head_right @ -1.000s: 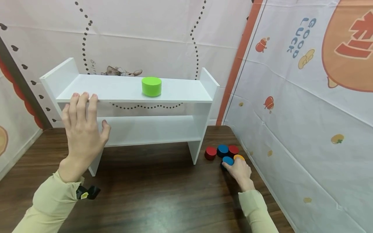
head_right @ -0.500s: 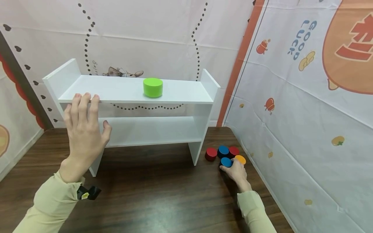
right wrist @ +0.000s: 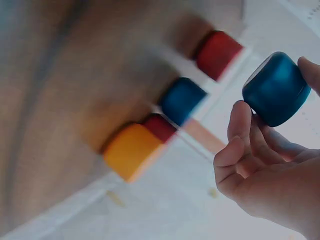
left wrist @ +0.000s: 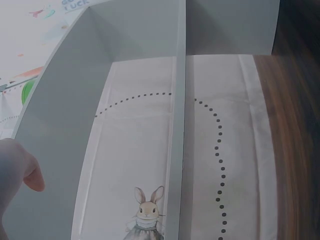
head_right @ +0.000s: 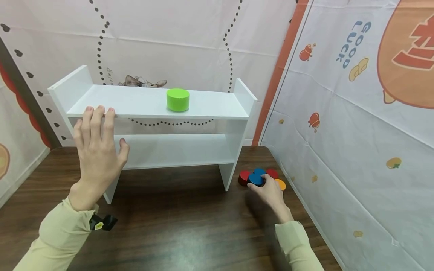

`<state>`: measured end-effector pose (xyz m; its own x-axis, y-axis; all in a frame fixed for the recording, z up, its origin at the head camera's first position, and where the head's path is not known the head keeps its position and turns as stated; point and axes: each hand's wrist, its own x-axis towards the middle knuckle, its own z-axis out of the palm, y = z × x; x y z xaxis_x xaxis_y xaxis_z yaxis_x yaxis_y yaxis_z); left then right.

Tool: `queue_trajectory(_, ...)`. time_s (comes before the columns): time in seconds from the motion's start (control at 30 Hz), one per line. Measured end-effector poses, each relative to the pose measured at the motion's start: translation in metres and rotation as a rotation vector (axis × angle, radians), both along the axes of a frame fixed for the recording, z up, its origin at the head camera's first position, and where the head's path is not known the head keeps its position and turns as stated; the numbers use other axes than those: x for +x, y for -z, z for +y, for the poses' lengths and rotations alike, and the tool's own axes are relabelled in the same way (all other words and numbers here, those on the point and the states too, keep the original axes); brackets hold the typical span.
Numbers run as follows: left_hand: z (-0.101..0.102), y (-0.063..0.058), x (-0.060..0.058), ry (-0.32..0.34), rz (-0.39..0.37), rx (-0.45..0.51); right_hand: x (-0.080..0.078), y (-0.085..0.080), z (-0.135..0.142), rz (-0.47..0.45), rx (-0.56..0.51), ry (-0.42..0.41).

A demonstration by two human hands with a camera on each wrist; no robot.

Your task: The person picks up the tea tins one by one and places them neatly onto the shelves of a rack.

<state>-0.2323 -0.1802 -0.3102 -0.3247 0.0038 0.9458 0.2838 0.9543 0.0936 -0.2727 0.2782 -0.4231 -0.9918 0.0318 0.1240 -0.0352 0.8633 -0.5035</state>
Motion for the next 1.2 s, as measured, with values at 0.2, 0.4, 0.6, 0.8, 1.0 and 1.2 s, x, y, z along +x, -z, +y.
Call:
queue_trajectory(0.2, 0.0, -0.001, -0.002, 0.012, 0.001, 0.002, 0.004, -0.027, -0.012, 0.102, -0.017, -0.027)
queue_trajectory(0.4, 0.0, -0.001, -0.003, 0.017, 0.0, -0.001, 0.01, -0.055, -0.023, 0.156, -0.051, -0.075)
queue_trajectory(0.6, 0.0, -0.002, -0.003, 0.014, 0.002, -0.004, 0.013, -0.085, -0.033, 0.223, -0.062, -0.133)
queue_trajectory(0.8, 0.0, -0.002, -0.003, 0.014, -0.005, -0.005, 0.017, -0.114, -0.043, 0.284, -0.067, -0.191)
queue_trajectory(1.0, -0.001, 0.0, -0.001, 0.012, -0.024, -0.007, 0.021, -0.142, -0.055, 0.335, -0.076, -0.24)
queue_trajectory(1.2, -0.001, 0.0, 0.0, 0.007, -0.02, -0.002, 0.022, -0.173, -0.07, 0.402, -0.076, -0.266)
